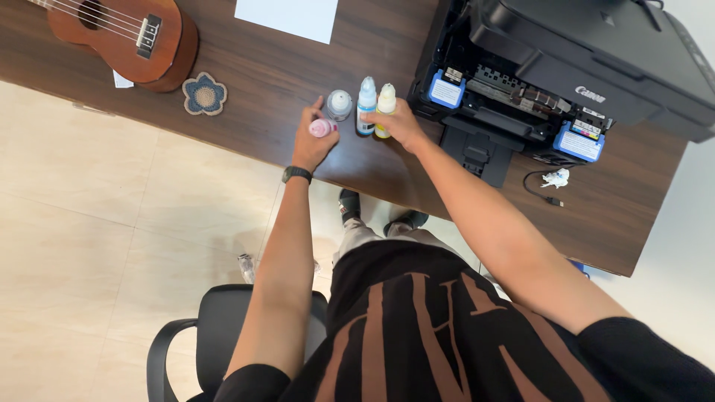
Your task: The person cleans the interior and exterior of a Canon printer using a tissue. They wipe the ink cartridge area, the scanner glass, and the top cover. The person also moves ink bottles and a roll of paper towels during the process.
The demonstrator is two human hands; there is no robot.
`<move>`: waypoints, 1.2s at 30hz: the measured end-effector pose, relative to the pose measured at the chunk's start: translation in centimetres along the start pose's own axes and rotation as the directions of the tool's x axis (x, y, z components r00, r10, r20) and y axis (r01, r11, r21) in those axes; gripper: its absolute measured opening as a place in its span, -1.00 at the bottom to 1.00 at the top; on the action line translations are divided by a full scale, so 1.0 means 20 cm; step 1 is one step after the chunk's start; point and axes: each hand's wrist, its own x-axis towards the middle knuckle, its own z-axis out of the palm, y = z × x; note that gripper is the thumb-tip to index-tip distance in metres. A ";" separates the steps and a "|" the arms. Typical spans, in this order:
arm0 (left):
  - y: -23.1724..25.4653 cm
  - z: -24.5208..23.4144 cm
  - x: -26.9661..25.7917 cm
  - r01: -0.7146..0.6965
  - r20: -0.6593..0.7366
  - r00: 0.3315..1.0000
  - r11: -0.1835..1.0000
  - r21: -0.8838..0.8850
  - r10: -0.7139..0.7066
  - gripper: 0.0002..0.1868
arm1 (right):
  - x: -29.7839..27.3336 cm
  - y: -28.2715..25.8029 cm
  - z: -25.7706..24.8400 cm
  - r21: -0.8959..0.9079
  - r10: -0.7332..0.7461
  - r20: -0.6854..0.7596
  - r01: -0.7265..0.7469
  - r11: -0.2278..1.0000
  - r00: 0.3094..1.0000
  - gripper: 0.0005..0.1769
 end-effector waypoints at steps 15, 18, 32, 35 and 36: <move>0.15 0.10 -0.01 -0.064 -0.018 0.997 0.983 0.171 0.068 -0.28 | -0.08 -0.01 0.02 0.125 -0.064 0.087 0.052 0.991 0.994 -0.62; 0.35 0.09 -0.11 -0.014 -0.034 0.999 0.975 0.223 0.023 -0.30 | -0.21 -0.09 -0.02 0.128 -0.132 0.118 0.116 0.985 0.984 -0.62; 1.03 -0.19 -0.76 0.023 -0.564 0.825 1.000 -0.018 -0.029 -0.29 | -0.51 -0.43 0.48 0.052 -0.301 0.411 0.307 0.950 0.860 -0.62; 1.04 -0.39 -0.92 0.020 -0.688 0.726 1.000 0.023 0.001 -0.25 | -0.49 -0.50 0.78 0.038 -0.232 0.562 0.255 0.966 0.794 -0.58; 1.04 -0.46 -0.98 0.014 -0.720 0.691 0.996 0.091 0.056 -0.30 | -0.50 -0.50 0.89 -0.003 -0.215 0.607 0.273 0.962 0.765 -0.58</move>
